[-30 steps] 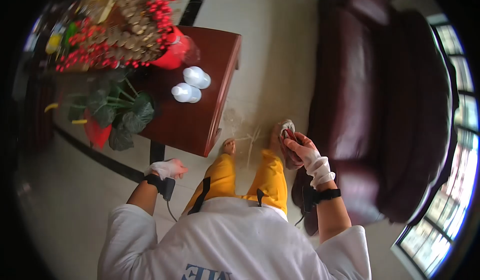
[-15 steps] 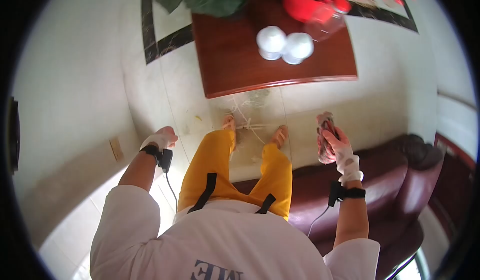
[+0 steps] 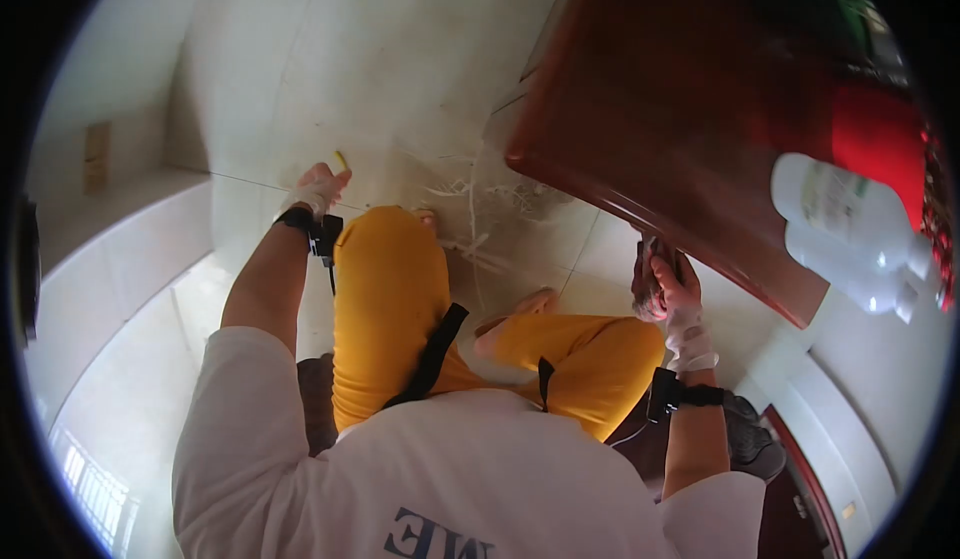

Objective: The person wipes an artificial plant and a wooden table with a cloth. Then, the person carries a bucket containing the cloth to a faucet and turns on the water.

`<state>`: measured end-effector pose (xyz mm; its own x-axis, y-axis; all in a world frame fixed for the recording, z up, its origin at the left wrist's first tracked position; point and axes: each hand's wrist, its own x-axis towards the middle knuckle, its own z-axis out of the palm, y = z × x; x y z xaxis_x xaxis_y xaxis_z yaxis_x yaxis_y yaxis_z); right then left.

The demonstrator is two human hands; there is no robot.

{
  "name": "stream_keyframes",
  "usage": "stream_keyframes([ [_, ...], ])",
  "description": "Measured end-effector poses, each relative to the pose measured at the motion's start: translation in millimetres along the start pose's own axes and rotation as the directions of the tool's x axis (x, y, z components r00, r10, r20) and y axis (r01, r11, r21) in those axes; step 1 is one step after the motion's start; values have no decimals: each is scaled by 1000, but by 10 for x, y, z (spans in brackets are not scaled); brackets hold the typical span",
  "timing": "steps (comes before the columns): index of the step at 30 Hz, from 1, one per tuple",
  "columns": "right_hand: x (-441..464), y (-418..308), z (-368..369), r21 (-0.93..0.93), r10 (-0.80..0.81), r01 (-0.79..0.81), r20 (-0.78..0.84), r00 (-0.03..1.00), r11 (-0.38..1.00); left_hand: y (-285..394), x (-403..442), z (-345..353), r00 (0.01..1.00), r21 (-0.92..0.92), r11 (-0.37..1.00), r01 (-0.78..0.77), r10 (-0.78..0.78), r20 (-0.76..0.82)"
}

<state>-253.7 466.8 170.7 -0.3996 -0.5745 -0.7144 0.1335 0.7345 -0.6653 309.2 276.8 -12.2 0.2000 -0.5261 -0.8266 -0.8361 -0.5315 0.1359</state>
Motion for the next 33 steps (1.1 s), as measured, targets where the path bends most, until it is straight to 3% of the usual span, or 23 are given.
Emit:
stream_keyframes([
  [2,162,-10,62,-6,-162,162,6,987,987,-41,261,264,960,48,999,-13,26,-278],
  [3,203,2,95,-28,-338,338,10,941,941,-63,313,333,969,-40,999,4,-14,-245],
  [4,205,-54,115,-49,-350,351,24,936,935,-107,310,351,970,-68,998,6,-23,-243],
  [5,187,-157,132,69,-362,357,282,889,931,-176,234,325,951,-50,999,21,-36,-307],
  [6,188,-258,182,187,-372,322,512,774,928,-229,180,248,928,-26,999,36,-43,-370],
  [7,300,-301,161,-195,-482,600,431,763,776,-58,230,152,933,-20,999,41,-45,-358],
  [8,174,-371,374,-720,-710,694,491,505,-4,-71,134,32,925,-51,998,20,-38,-377],
  [10,673,84,97,-653,-668,679,674,317,-336,-182,-52,-40,913,-86,996,8,-43,-405],
  [14,1522,404,413,-777,-560,603,586,586,-182,-158,210,183,912,-121,992,-25,-27,-408],
  [19,1359,227,98,-818,-538,571,514,668,-74,-339,484,300,857,-96,987,-127,60,-512],
  [21,1246,134,6,-829,-525,558,487,698,-28,-246,377,135,948,-397,909,-125,-9,-318],
  [24,1314,195,151,-835,-530,550,466,709,2,410,-296,-358,909,-601,692,-400,218,-354],
  [27,1463,239,427,-837,-526,547,458,716,15,1298,-1397,-916,782,-581,525,-623,451,-430],
  [29,1517,237,530,-836,-524,547,446,725,46,1620,-2032,-1202,587,-378,450,-809,657,-473],
  [31,1433,169,322,-826,-527,547,407,746,138,1958,-2700,-1329,254,-216,160,-963,805,-535],
  [33,1336,37,-5,-805,-536,542,355,766,242,2326,-3239,-1324,167,-375,-5,-927,889,-426],
])
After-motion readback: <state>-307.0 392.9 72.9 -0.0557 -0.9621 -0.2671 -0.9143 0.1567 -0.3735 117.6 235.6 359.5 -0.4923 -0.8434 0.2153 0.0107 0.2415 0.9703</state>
